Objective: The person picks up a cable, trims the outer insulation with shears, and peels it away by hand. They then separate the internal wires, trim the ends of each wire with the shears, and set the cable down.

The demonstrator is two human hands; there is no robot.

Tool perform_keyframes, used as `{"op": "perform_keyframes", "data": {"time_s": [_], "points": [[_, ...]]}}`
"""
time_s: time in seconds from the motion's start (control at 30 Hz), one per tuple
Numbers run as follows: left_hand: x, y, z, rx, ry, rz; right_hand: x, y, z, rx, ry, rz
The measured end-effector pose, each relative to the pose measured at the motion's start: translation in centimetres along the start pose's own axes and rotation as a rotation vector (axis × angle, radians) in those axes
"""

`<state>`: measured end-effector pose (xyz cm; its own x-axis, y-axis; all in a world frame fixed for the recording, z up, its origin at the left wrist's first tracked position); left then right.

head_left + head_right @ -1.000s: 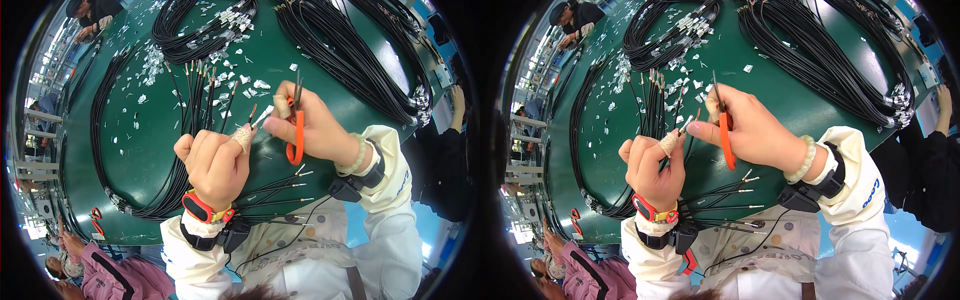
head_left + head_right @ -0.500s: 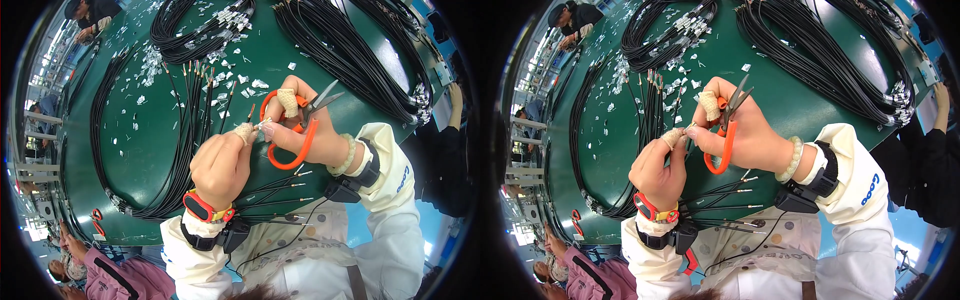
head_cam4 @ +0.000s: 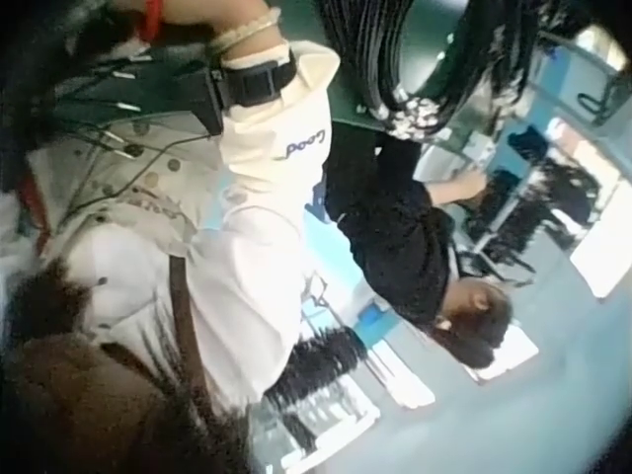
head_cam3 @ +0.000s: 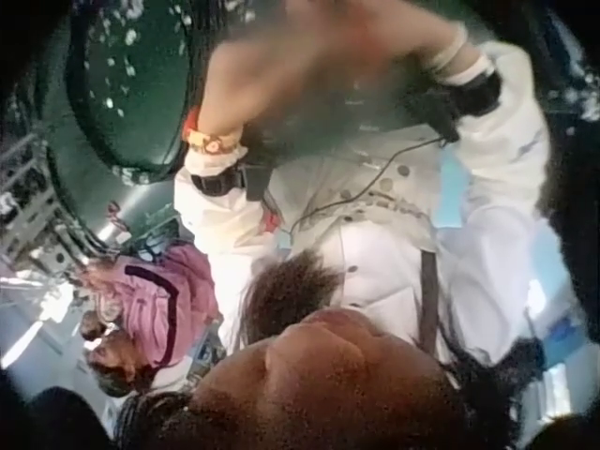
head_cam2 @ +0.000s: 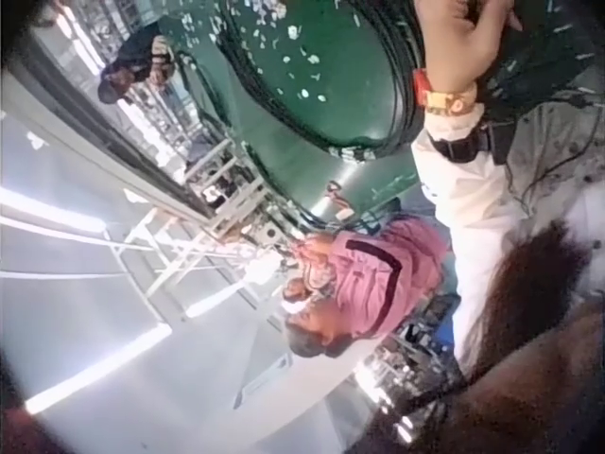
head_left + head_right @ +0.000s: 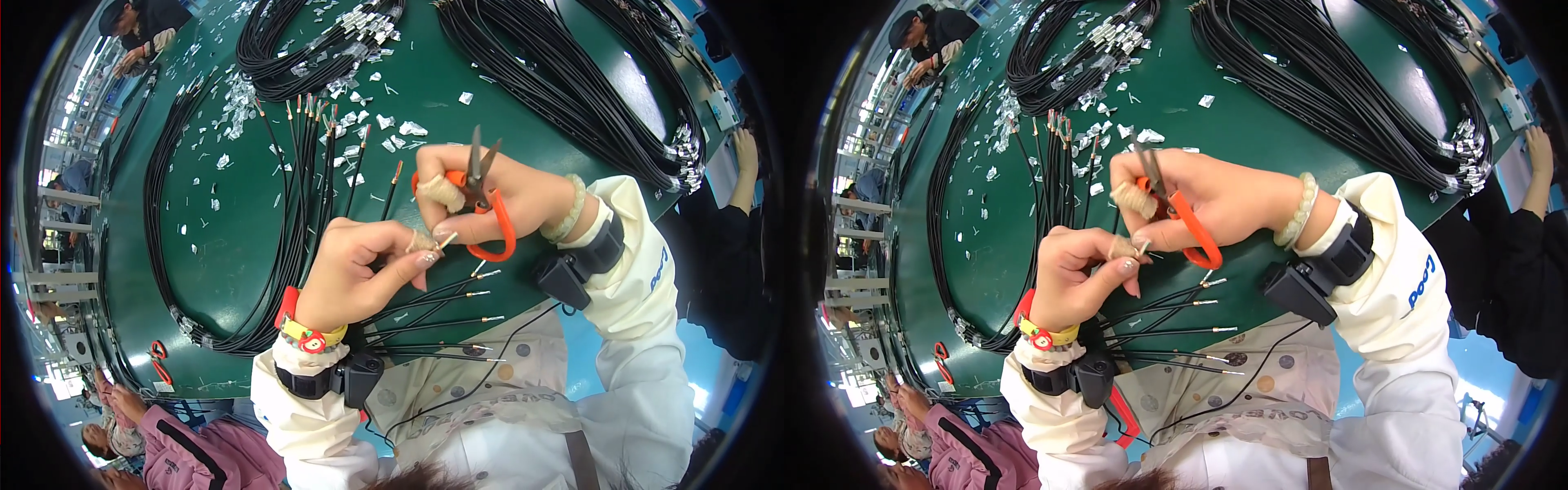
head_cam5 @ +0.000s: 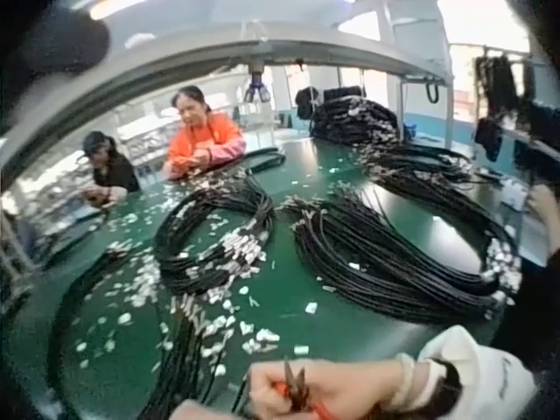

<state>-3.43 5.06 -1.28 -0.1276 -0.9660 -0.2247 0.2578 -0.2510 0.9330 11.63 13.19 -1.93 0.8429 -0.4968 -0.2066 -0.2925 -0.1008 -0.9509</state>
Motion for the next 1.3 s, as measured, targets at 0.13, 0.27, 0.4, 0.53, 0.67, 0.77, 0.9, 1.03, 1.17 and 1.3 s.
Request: {"op": "perform_keyframes", "data": {"time_s": [0.13,0.27,0.4,0.53,0.67,0.77,0.9,1.03,1.17,1.3], "points": [[-0.3,-0.5,-1.7,0.009,-0.219,0.137,0.6,0.2,0.9,0.107,-0.167,-0.132],[-0.6,-1.1,-3.6,-0.133,-0.232,0.238,0.7,1.1,1.7,0.264,-0.206,-0.127],[-0.5,-2.9,-4.1,-0.257,0.036,0.232,0.6,1.3,1.8,0.456,-0.128,-0.034],[-0.4,-3.5,-2.9,-0.023,0.338,0.21,0.0,0.7,1.2,0.623,0.094,0.163],[0.0,-3.2,-1.3,0.063,0.48,0.248,-0.1,0.5,0.9,0.652,0.326,0.159],[0.2,-2.2,-1.4,0.102,0.473,0.191,-0.3,0.6,1.1,0.637,0.409,0.098],[-0.1,-1.3,-1.7,-0.092,0.552,-0.039,-0.5,0.3,1.3,0.593,0.448,0.127],[-0.2,-0.8,-2.1,-0.161,0.52,-0.059,-0.4,-0.4,0.9,0.524,0.458,0.276],[-0.6,-0.8,-2.0,-0.272,0.527,-0.137,-0.3,-0.9,1.0,0.515,0.423,0.313],[-0.9,-0.3,-2.6,-0.113,0.553,-0.075,0.2,-1.1,1.5,0.497,0.422,0.301]]}}
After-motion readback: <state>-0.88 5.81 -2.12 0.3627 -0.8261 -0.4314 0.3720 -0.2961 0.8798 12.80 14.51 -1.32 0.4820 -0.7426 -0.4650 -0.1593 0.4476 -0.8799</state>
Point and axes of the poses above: each hand's wrist, its own x-axis away from the middle knuckle, its own z-axis out of the back of the hand, y = z × x, the point moved 2 cm from there along -x, towards the middle knuckle, and after that the axes turned 10 degrees about y, right-handed, at the moved point
